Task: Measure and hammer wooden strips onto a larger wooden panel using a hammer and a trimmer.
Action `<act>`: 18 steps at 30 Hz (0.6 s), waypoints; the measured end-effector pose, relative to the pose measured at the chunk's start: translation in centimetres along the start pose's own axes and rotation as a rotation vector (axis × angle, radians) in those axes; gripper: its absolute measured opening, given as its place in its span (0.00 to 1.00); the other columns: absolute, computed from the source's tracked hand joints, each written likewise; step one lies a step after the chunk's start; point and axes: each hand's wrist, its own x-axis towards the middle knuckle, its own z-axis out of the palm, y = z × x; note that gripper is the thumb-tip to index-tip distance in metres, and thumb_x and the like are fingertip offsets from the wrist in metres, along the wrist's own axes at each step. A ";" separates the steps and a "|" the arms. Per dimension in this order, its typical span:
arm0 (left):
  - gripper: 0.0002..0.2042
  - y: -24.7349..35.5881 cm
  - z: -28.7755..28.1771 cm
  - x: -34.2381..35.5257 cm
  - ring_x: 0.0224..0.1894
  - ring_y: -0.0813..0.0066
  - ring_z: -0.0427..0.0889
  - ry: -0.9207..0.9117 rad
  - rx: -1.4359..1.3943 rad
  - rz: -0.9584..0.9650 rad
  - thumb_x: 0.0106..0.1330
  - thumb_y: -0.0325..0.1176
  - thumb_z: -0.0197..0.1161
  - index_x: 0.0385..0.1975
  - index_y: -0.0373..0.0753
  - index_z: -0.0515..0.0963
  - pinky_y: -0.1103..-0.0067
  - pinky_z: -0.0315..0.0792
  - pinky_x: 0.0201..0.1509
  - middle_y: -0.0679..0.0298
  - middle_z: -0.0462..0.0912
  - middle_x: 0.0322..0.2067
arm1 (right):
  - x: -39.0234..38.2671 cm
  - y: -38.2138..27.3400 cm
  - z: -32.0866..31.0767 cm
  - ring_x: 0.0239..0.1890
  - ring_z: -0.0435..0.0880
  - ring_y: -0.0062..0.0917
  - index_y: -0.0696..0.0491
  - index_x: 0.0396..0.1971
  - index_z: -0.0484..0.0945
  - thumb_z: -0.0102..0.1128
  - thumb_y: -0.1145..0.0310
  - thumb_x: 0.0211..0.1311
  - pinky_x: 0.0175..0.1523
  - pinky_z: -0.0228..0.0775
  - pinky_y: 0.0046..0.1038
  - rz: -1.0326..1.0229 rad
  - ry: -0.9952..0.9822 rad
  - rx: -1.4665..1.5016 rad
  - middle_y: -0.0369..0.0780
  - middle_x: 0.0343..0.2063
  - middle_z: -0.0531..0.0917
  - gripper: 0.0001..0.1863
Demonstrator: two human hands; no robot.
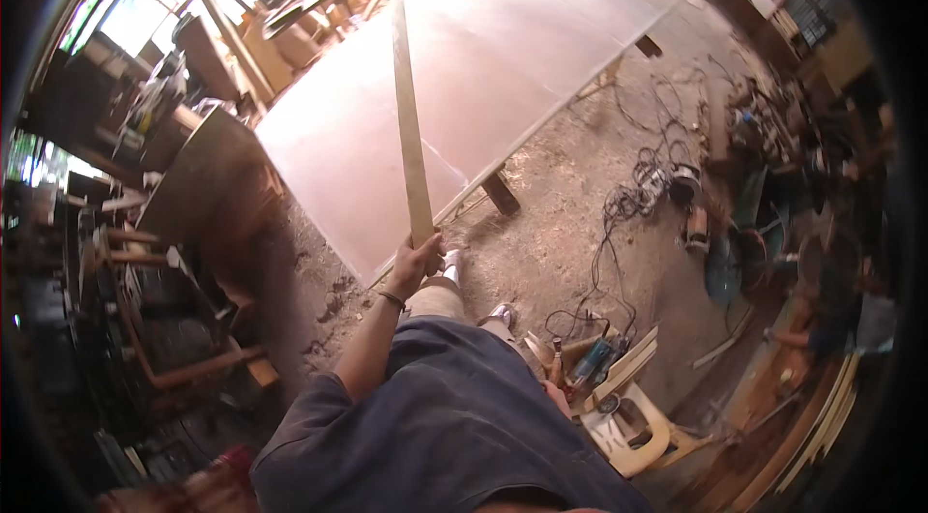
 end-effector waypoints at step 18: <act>0.17 -2.8 -12.7 10.1 0.22 0.71 0.82 0.288 -0.306 -0.003 0.70 0.47 0.58 0.44 0.38 0.68 0.79 0.72 0.19 0.59 0.81 0.27 | -23.1 -32.1 31.7 0.15 0.77 0.24 0.60 0.33 0.73 0.59 0.77 0.55 0.19 0.73 0.28 -0.625 -0.024 -0.508 0.39 0.18 0.76 0.07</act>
